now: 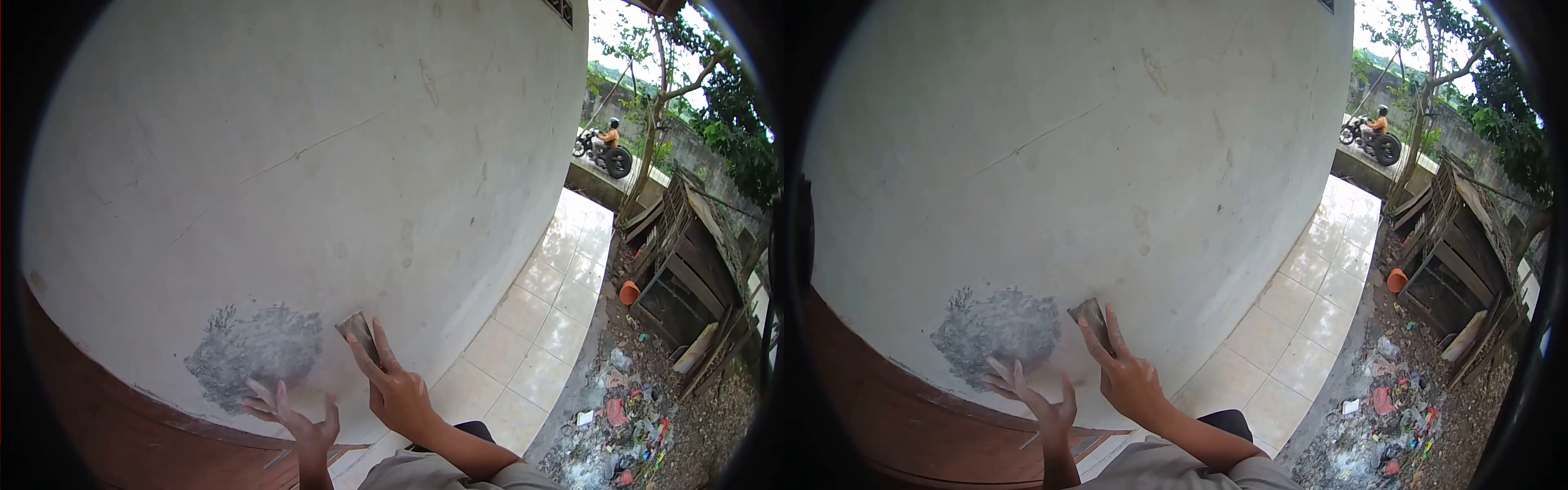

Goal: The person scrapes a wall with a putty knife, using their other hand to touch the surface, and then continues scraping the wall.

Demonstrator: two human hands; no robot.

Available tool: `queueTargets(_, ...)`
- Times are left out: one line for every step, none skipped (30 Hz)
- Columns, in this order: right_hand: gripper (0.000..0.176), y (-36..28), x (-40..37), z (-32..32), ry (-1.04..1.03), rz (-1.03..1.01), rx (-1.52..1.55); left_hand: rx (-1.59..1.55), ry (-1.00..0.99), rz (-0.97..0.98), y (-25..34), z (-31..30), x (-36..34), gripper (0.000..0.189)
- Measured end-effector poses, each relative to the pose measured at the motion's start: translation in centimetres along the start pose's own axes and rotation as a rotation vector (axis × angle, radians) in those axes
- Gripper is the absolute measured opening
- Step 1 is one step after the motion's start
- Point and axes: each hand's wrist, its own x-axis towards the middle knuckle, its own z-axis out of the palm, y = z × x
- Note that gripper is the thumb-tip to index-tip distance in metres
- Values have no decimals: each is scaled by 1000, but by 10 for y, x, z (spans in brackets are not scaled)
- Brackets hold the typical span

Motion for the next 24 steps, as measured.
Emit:
queueTargets(78, 9, -7, -2, 16, 4, 54, -7, 65, 15, 5, 3, -5, 87)
queueTargets(78, 18, -12, -3, 10, -7, 47, -9, 74, 4, 11, 10, -9, 87)
queueTargets(76, 26, -16, -5, 61, 28, 127, -138, 103, 5, 19, 18, -14, 82)
queueTargets(76, 35, -20, -8, 110, 67, 211, -264, 129, 5, 25, 24, -18, 78)
queueTargets(76, 41, -22, -16, 96, 64, 215, -255, 129, -6, 34, 28, -20, 78)
queueTargets(78, 46, -23, -27, 26, 156, 289, -374, -69, -59, 45, 33, -21, 73)
queueTargets(81, 53, -23, -36, -53, 244, 362, -488, -263, -118, 58, 37, -25, 68)
queueTargets(81, 63, -26, -39, -88, 231, 375, -504, -376, -157, 82, 38, -14, 62)
queueTargets(83, 74, -29, -42, -94, 243, 445, -518, -481, -208, 105, 39, -4, 55)
queueTargets(86, 84, -30, -44, -110, 247, 516, -490, -449, -255, 118, 46, -10, 55)
queueTargets(86, 95, -29, -45, -167, 204, 532, -551, -481, -268, 128, 60, -13, 56)
queueTargets(88, 106, -31, -44, -172, 173, 540, -611, -508, -279, 139, 72, -16, 57)
queueTargets(90, 117, -33, -46, -179, 147, 552, -576, -459, -327, 151, 80, -21, 57)
queueTargets(90, 126, -30, -51, -235, 107, 577, -684, -443, -412, 161, 87, -28, 57)
queueTargets(91, 133, -27, -58, -228, 116, 558, -795, -423, -485, 168, 96, -30, 57)
queueTargets(93, 142, -22, -64, -217, 129, 538, -761, -380, -515, 174, 104, -30, 57)
queueTargets(96, 150, -18, -68, -231, 105, 558, -939, -368, -572, 180, 111, -31, 54)
queueTargets(96, 160, -16, -69, -279, 86, 582, -1122, -351, -627, 186, 116, -35, 51)
queueTargets(98, 169, -15, -68, -301, 88, 639, -1081, -322, -687, 188, 128, -50, 45)
queueTargets(99, 176, -12, -68, -317, 86, 696, -1052, -283, -715, 198, 128, -47, 45)
queueTargets(101, 181, -8, -69, -392, 55, 729, -1237, -201, -830, 207, 128, -39, 41)
queueTargets(101, 180, -7, -67, -423, 31, 749, -1427, -112, -928, 210, 127, -35, 37)
queueTargets(101, 177, -6, -65, -481, 67, 860, -1407, -73, -931, 208, 126, -37, 37)
queueTargets(102, 172, -6, -64, -538, 109, 965, -1362, -50, -938, 206, 124, -42, 34)
